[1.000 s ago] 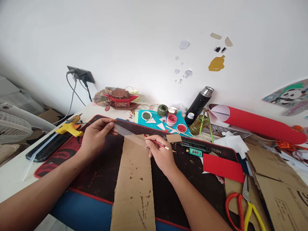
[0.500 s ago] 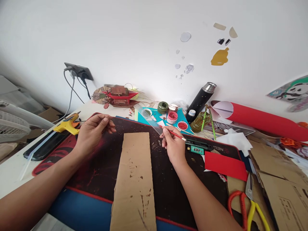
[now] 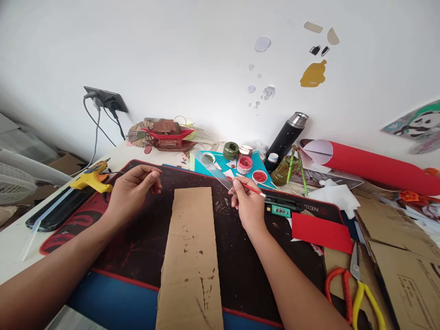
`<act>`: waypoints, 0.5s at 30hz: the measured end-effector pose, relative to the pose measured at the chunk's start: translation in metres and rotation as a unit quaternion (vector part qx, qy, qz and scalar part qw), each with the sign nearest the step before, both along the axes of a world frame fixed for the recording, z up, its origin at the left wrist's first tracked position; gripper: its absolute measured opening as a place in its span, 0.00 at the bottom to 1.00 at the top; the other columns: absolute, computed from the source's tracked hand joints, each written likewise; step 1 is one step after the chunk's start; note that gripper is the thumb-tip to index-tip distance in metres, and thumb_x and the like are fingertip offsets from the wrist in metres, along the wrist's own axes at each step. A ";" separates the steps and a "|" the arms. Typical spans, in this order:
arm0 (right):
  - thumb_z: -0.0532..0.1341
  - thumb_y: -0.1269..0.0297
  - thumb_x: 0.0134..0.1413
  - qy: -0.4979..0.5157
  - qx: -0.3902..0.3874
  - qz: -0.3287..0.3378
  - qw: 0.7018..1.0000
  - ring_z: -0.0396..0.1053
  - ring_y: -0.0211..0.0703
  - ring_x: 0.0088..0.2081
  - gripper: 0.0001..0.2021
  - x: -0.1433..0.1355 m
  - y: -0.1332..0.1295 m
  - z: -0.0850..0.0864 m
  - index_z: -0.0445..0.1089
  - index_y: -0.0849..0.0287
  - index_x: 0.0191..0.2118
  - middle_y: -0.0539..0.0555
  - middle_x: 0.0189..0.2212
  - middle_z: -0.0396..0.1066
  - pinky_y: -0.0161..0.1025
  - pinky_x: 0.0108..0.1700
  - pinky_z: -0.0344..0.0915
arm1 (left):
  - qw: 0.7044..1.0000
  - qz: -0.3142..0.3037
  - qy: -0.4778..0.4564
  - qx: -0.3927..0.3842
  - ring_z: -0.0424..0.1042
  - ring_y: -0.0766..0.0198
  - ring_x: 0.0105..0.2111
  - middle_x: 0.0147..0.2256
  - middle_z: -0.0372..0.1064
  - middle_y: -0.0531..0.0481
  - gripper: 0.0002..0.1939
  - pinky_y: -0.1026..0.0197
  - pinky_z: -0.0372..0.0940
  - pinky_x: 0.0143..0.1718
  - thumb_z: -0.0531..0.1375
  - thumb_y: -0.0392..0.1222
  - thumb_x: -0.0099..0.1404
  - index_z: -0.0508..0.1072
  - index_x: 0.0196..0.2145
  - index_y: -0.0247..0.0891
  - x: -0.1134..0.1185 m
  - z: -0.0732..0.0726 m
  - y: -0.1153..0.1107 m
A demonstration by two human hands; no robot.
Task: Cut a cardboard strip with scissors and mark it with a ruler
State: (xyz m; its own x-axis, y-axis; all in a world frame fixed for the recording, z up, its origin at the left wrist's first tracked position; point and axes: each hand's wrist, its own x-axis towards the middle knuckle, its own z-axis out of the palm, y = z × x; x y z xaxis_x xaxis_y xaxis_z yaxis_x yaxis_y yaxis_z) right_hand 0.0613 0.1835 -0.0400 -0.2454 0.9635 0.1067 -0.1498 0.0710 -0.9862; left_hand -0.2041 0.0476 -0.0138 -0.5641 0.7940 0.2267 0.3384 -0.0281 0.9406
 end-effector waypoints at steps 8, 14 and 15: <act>0.74 0.47 0.56 0.006 -0.010 -0.007 1.000 0.64 0.34 0.16 0.18 0.000 0.001 -0.002 0.79 0.57 0.41 0.47 0.24 0.75 0.32 0.17 0.53 | 0.985 -0.069 0.140 -0.071 0.78 0.55 0.37 0.38 0.81 0.48 0.19 0.54 0.72 0.40 0.64 0.59 0.70 0.78 0.50 0.44 0.000 -0.014 0.000; 0.75 0.47 0.56 0.005 -0.007 -0.010 1.000 0.64 0.33 0.16 0.18 -0.001 0.003 -0.002 0.79 0.57 0.41 0.47 0.24 0.75 0.32 0.16 0.53 | 0.949 -0.171 0.243 -0.102 0.73 0.42 0.59 0.56 0.79 0.41 0.34 0.42 0.66 0.64 0.67 0.67 0.67 0.77 0.61 0.44 0.003 -0.024 -0.001; 0.75 0.47 0.56 0.006 -0.006 -0.010 1.000 0.64 0.33 0.16 0.18 -0.001 0.003 -0.002 0.79 0.57 0.41 0.47 0.24 0.75 0.32 0.16 0.53 | 0.943 -0.183 0.255 -0.106 0.71 0.41 0.61 0.58 0.77 0.40 0.37 0.40 0.64 0.66 0.66 0.69 0.66 0.76 0.63 0.44 0.003 -0.025 -0.001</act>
State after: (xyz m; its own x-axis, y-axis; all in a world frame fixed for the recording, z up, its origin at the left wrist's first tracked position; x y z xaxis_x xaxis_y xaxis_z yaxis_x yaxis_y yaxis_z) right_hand 0.0607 0.1866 -0.0424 -0.2258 0.9693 0.0971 -0.1597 0.0615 -0.9852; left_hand -0.2007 0.0464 -0.0385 -0.1036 0.9727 0.2078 0.7524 -0.0600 0.6559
